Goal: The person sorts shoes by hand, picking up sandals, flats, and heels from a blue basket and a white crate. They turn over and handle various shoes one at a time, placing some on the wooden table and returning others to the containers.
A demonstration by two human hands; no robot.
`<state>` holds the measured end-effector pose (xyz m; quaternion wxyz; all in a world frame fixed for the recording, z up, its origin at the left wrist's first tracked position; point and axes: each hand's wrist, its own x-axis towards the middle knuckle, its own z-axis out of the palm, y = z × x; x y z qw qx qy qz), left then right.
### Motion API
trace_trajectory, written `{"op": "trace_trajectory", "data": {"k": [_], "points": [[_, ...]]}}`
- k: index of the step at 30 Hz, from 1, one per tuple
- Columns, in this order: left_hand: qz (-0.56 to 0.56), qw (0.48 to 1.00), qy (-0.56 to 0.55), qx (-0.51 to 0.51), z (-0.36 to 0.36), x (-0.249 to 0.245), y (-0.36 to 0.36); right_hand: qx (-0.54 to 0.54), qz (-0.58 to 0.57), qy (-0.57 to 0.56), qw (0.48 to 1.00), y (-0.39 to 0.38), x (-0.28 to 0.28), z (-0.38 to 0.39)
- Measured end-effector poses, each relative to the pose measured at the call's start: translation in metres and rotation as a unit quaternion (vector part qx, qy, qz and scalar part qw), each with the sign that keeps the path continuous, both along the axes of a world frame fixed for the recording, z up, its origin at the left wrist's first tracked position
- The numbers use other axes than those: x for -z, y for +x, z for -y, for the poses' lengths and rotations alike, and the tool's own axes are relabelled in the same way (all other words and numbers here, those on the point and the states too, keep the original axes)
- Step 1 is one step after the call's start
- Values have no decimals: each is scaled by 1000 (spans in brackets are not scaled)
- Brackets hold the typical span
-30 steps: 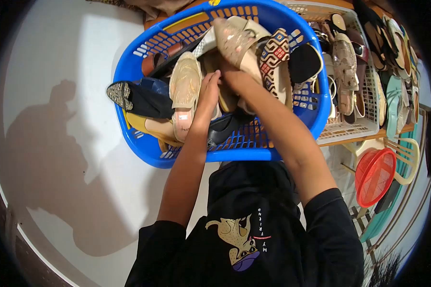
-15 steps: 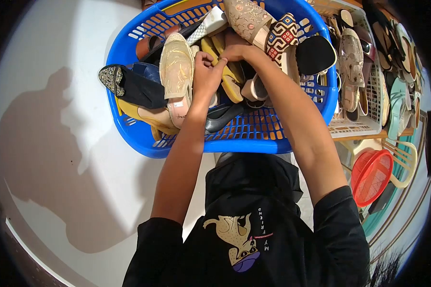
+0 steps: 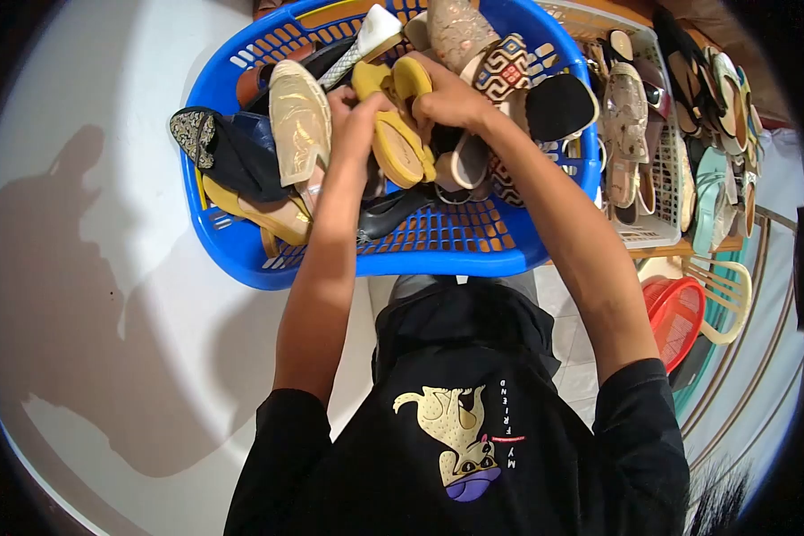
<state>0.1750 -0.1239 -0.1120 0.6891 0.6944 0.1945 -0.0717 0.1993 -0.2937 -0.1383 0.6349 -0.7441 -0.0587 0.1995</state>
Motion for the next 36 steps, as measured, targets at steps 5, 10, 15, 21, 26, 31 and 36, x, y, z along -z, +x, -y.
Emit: {"op": "trace_trajectory", "data": {"k": [5, 10, 15, 21, 26, 31, 36], "points": [[-107, 949, -295, 31, -8, -49, -17, 32, 23, 193, 980, -36, -41, 25], [-118, 933, -340, 10, 0, -78, -43, 130, -57, 402, 904, -68, -94, 73], [-7, 948, -318, 21, 63, -100, -70, 272, -67, 489, 826, -111, -105, 119], [120, 959, -227, 119, 140, -81, -99, 345, -22, 353, 869, -149, -109, 161], [129, 953, -227, 155, 204, -67, -123, 326, 1, 350, 878, -175, -94, 218], [104, 899, -412, 110, 254, -71, -126, 386, 6, 316, 867, -181, -84, 276], [128, 937, -305, 113, 295, -47, -128, 361, -21, 261, 895, -186, -81, 315]]}}
